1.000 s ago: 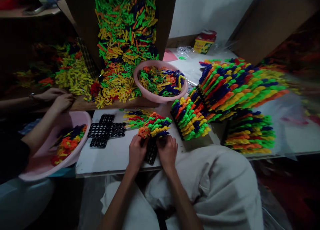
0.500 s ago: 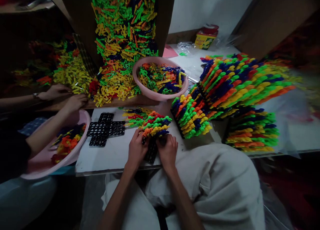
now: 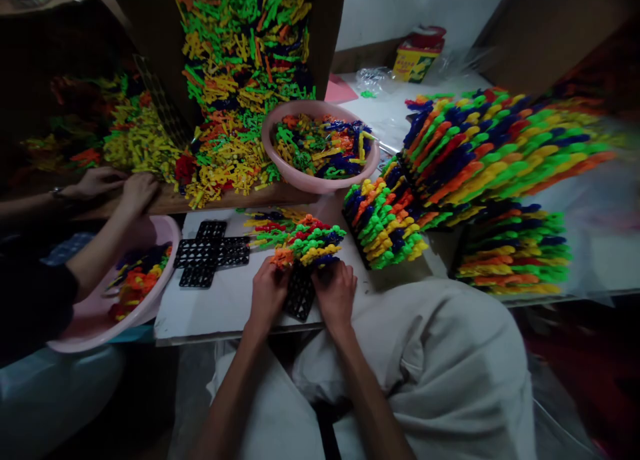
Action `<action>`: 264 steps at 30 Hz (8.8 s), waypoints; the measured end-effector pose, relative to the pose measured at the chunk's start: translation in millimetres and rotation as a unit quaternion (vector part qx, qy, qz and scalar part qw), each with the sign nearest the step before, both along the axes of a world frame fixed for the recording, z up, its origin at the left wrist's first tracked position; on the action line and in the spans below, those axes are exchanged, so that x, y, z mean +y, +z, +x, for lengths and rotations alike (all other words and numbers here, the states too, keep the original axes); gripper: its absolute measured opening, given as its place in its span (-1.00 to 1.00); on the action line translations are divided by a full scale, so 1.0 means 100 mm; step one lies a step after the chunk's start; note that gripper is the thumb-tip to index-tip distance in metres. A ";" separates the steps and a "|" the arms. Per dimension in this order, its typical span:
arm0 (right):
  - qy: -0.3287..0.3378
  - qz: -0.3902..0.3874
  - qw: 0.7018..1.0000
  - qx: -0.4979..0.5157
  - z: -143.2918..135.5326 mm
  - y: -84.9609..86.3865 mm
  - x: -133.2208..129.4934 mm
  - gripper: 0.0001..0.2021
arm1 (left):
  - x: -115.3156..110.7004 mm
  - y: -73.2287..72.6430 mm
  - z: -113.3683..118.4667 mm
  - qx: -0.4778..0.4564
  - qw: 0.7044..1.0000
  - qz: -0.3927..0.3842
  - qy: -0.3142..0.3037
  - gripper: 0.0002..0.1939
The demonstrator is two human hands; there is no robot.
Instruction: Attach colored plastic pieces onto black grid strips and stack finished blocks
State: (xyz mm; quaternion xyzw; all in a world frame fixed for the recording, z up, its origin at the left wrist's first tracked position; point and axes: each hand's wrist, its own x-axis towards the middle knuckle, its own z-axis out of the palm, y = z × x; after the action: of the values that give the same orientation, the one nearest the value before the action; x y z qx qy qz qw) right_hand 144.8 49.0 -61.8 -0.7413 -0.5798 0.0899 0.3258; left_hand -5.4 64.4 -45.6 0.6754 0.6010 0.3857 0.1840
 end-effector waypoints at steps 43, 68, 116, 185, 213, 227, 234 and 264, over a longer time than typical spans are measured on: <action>0.000 -0.007 1.000 -0.012 0.03 0.00 0.01 -0.82 | -0.01 0.15 0.04 0.098 0.991 -0.087 -0.015 -0.84; 0.126 0.104 0.970 0.179 -0.01 0.42 -0.63 -0.58 | -0.45 1.12 -0.52 0.056 0.998 0.032 0.000 -0.72; 0.368 0.072 0.927 0.024 0.73 1.08 0.24 -0.91 | -0.33 0.16 0.53 0.185 0.972 -0.084 0.120 -0.70; 0.417 0.065 0.895 0.147 0.71 1.27 -0.08 -0.66 | -0.64 0.50 0.13 -0.047 0.999 -0.005 0.025 -0.89; 0.449 0.063 0.885 -0.108 0.82 1.11 0.28 -0.97 | -0.35 0.17 0.72 0.208 0.971 -0.115 0.034 -0.72; 0.463 0.097 0.876 -0.095 0.85 1.11 0.24 -0.94 | -0.36 0.09 0.74 0.222 0.972 -0.062 0.050 -0.71; 0.474 0.091 0.869 -0.114 0.85 1.10 0.21 -0.93 | -0.39 0.05 0.72 0.214 0.974 -0.047 0.057 -0.70; 0.428 0.039 0.886 -0.174 0.70 1.09 0.36 -0.93 | -0.27 0.02 0.88 0.142 0.968 -0.152 0.144 -0.53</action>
State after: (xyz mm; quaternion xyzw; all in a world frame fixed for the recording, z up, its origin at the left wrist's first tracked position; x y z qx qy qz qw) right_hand 214.4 85.3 47.3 -0.4122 -0.8910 0.0677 0.1780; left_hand 83.1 37.6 -44.1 0.5940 0.7631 0.2127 0.1398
